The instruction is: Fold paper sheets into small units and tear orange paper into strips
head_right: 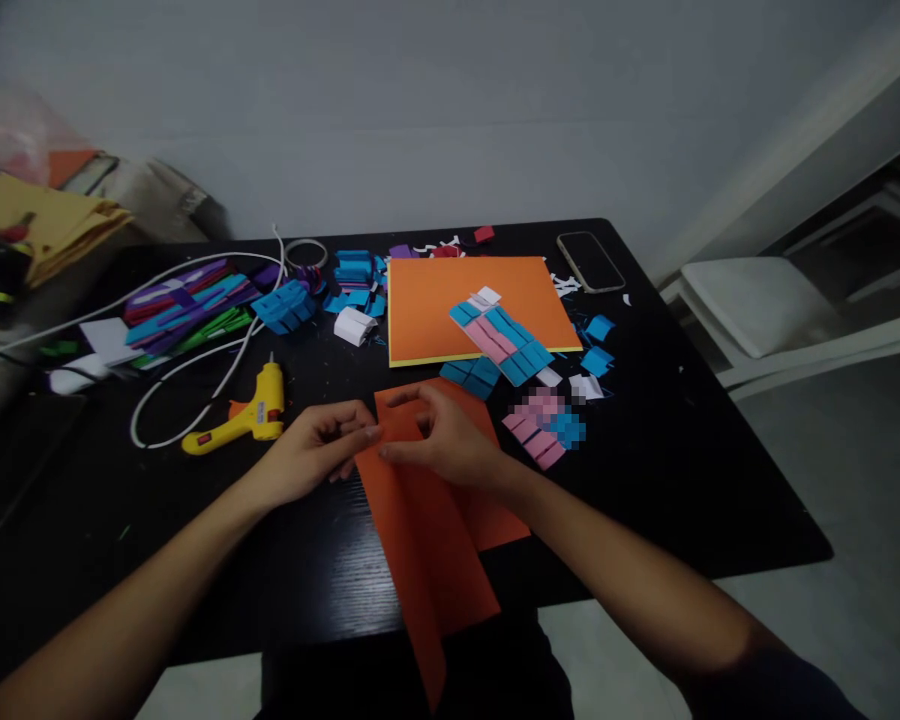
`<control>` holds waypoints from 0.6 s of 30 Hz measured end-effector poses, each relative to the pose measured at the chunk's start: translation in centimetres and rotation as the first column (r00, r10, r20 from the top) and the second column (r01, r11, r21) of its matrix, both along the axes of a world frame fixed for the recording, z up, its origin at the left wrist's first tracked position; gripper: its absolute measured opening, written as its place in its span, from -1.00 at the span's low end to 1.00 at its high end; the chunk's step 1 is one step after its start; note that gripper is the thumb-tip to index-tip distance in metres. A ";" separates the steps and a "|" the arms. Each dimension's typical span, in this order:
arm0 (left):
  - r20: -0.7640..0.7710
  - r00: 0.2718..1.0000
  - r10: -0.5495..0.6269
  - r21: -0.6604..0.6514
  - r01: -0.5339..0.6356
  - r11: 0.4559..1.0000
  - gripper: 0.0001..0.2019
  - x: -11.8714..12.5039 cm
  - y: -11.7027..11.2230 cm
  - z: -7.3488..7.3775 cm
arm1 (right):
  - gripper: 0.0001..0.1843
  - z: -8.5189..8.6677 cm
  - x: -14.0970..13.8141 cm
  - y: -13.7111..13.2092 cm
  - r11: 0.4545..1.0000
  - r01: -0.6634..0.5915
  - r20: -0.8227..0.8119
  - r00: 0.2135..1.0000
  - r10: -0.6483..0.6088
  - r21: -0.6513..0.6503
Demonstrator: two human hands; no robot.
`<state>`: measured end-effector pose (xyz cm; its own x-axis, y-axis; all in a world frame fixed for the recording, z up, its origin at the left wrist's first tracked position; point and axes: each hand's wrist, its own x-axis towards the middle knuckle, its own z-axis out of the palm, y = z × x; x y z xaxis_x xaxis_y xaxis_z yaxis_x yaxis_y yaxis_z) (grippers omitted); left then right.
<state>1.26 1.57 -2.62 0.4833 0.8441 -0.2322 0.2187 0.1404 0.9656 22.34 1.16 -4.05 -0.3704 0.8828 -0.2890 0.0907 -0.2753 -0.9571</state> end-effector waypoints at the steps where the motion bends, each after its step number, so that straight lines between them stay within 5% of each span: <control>1: 0.003 1.000 0.017 0.024 -0.017 1.000 -0.65 0.0 0.0 0.1 | -0.38 0.0 -0.1 0.0 0.999 -0.005 -0.006 1.000 0.005 -0.036; 4: 0.030 0.992 0.123 0.075 -0.125 0.989 -0.64 -0.5 0.3 0.6 | -0.34 0.1 -0.2 -0.1 0.996 -0.005 -0.048 0.999 0.000 -0.095; 8: 0.057 0.966 0.253 0.121 -0.258 0.958 -0.64 -2.5 -0.2 2.3 | -0.30 0.6 1.1 -0.1 0.998 -0.045 0.035 0.998 0.043 0.054; 14: 0.095 0.880 0.465 0.115 -0.474 0.873 -0.73 -6.4 -4.5 3.9 | -0.38 2.0 3.4 0.7 0.976 -0.169 0.212 0.968 0.137 0.140; 16: 0.084 0.885 0.457 0.066 -0.463 0.884 -0.71 -8.2 -6.0 3.8 | -0.43 2.6 3.3 1.0 0.985 -0.150 0.093 0.985 0.143 0.081; 18: 0.071 0.954 0.291 -0.009 -0.291 0.957 -0.72 -10.2 -7.1 3.6 | -0.44 3.2 2.9 1.2 0.991 -0.136 -0.069 0.988 0.135 -0.009</control>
<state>-8.92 -5.51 0.94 0.2314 0.9509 -0.2055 0.0999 0.1868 0.9773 25.22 2.39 -0.84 -0.5058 0.8190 -0.2707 0.0629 -0.2780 -0.9585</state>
